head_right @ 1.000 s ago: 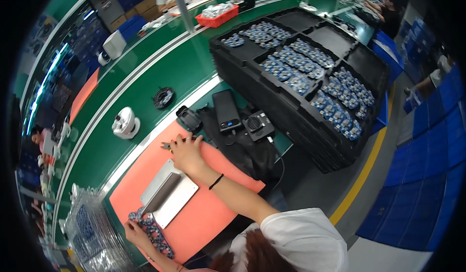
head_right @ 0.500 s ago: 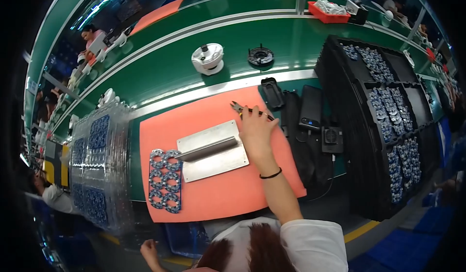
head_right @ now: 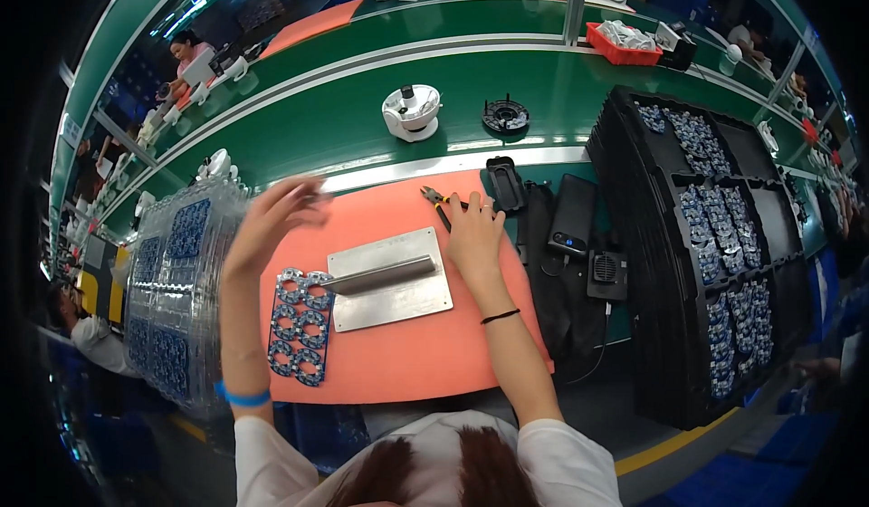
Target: The person assembles small circular circuit boards by separating them from a larger PCB panel with pliers, then inspecting them and placing them into bins.
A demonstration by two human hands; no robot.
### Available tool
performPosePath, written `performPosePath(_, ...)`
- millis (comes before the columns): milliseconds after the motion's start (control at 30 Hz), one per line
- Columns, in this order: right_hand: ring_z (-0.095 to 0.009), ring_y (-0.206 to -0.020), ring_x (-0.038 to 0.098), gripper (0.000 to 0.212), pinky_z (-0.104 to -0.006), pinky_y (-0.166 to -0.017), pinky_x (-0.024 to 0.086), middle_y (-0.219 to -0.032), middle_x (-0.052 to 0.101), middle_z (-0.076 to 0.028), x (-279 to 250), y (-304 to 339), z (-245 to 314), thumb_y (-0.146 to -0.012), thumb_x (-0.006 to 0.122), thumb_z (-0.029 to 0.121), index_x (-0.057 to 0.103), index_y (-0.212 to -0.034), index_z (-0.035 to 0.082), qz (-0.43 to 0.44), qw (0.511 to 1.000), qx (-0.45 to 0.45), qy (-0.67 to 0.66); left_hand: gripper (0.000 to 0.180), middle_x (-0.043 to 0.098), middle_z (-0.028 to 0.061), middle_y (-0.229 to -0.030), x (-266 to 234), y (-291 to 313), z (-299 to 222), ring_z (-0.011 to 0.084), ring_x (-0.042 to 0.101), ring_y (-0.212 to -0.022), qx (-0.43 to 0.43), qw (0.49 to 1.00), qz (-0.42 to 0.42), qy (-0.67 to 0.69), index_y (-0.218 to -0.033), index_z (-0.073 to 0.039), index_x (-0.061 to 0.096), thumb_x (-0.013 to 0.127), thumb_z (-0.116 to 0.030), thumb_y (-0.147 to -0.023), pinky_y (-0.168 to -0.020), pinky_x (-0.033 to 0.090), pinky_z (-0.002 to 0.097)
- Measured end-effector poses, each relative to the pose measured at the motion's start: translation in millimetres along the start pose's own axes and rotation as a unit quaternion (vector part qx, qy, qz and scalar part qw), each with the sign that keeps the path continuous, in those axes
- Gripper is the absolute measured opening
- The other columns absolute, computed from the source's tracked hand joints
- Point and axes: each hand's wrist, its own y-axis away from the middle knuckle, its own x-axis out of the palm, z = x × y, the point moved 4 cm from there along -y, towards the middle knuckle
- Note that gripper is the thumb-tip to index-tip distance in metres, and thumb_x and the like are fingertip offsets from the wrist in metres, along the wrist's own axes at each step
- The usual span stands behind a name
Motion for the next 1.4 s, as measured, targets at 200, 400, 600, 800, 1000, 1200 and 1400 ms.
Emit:
performPosePath(200, -0.031, -0.098, 0.047, 0.046, -0.0411, -0.074, 0.036, -0.100, 0.048, -0.014, -8, -9, -22, -0.068, 0.060, 0.006, 0.054, -0.113, 0.007, -0.011, 0.996, 0.013, -0.092, 0.075, 0.043, 0.0171, -0.129, 17, -155, 115, 0.0256, 0.047, -0.114, -0.128, 0.983, -0.113, -0.067, -0.138, -0.006, 0.028, 0.063, -0.036, -0.079, -0.088, 0.046, 0.0362)
performPosePath(400, -0.031, -0.094, 0.048, 0.045, -0.0412, -0.073, 0.037, -0.096, 0.050, -0.013, -3, -16, -43, -0.065, 0.062, 0.007, 0.056, -0.110, 0.007, -0.017, 0.990, 0.007, -0.138, 0.088, 0.042, 0.0249, -0.127, 47, -259, 156, 0.0353, 0.044, -0.117, -0.029, 0.902, -0.284, -0.324, -0.132, 0.001, 0.031, 0.074, -0.041, -0.067, -0.095, 0.039, 0.0371)
performPosePath(600, -0.029, -0.095, 0.048, 0.050, -0.0399, -0.076, 0.038, -0.097, 0.050, -0.012, -3, -21, -51, -0.063, 0.064, 0.008, 0.056, -0.113, 0.009, 0.026, 0.987, 0.005, -0.161, 0.059, 0.060, 0.0171, -0.097, 54, -286, 164, 0.0299, 0.059, -0.093, -0.059, 0.921, -0.295, -0.246, -0.101, 0.001, 0.049, 0.076, -0.030, -0.058, -0.081, 0.046, 0.0355)
performPosePath(800, -0.029, -0.097, 0.048, 0.050, -0.0403, -0.080, 0.040, -0.100, 0.051, -0.011, -4, -25, -53, -0.067, 0.065, 0.012, 0.055, -0.116, 0.010, 0.039, 0.985, 0.037, -0.166, 0.057, 0.060, 0.0173, -0.095, 24, -253, 156, 0.0293, 0.060, -0.090, -0.049, 0.914, -0.296, -0.272, -0.096, 0.000, 0.049, 0.076, -0.032, -0.058, -0.078, 0.047, 0.0364)
performPosePath(1000, -0.032, -0.097, 0.048, 0.046, -0.0421, -0.076, 0.038, -0.099, 0.050, -0.015, -5, -18, -42, -0.066, 0.064, 0.010, 0.056, -0.112, 0.007, 0.014, 0.990, 0.028, -0.137, 0.069, 0.064, 0.0165, -0.093, -19, -191, 147, 0.0271, 0.064, -0.086, -0.137, 0.854, -0.392, -0.314, -0.094, 0.000, 0.057, 0.079, -0.052, -0.055, -0.072, 0.049, 0.0365)
performPosePath(1200, -0.031, -0.097, 0.048, 0.050, -0.0409, -0.077, 0.039, -0.099, 0.051, -0.013, -5, -7, -29, -0.066, 0.065, 0.010, 0.055, -0.115, 0.008, -0.002, 0.988, 0.054, -0.147, 0.030, 0.062, 0.0086, -0.076, -9, -158, 172, 0.0143, 0.062, -0.064, -0.039, 0.958, -0.281, -0.038, -0.084, -0.002, 0.055, 0.070, -0.027, -0.076, -0.057, 0.049, 0.0245)
performPosePath(1400, -0.033, -0.096, 0.047, 0.053, -0.0412, -0.082, 0.039, -0.101, 0.048, -0.017, -27, -31, -25, -0.069, 0.066, 0.010, 0.050, -0.119, 0.005, -0.155, 0.963, 0.148, -0.165, 0.029, 0.064, 0.0091, -0.067, -10, -156, 121, 0.0130, 0.064, -0.067, -0.037, 0.976, -0.186, -0.102, -0.074, 0.001, 0.062, 0.052, -0.025, -0.084, -0.054, 0.047, 0.0255)
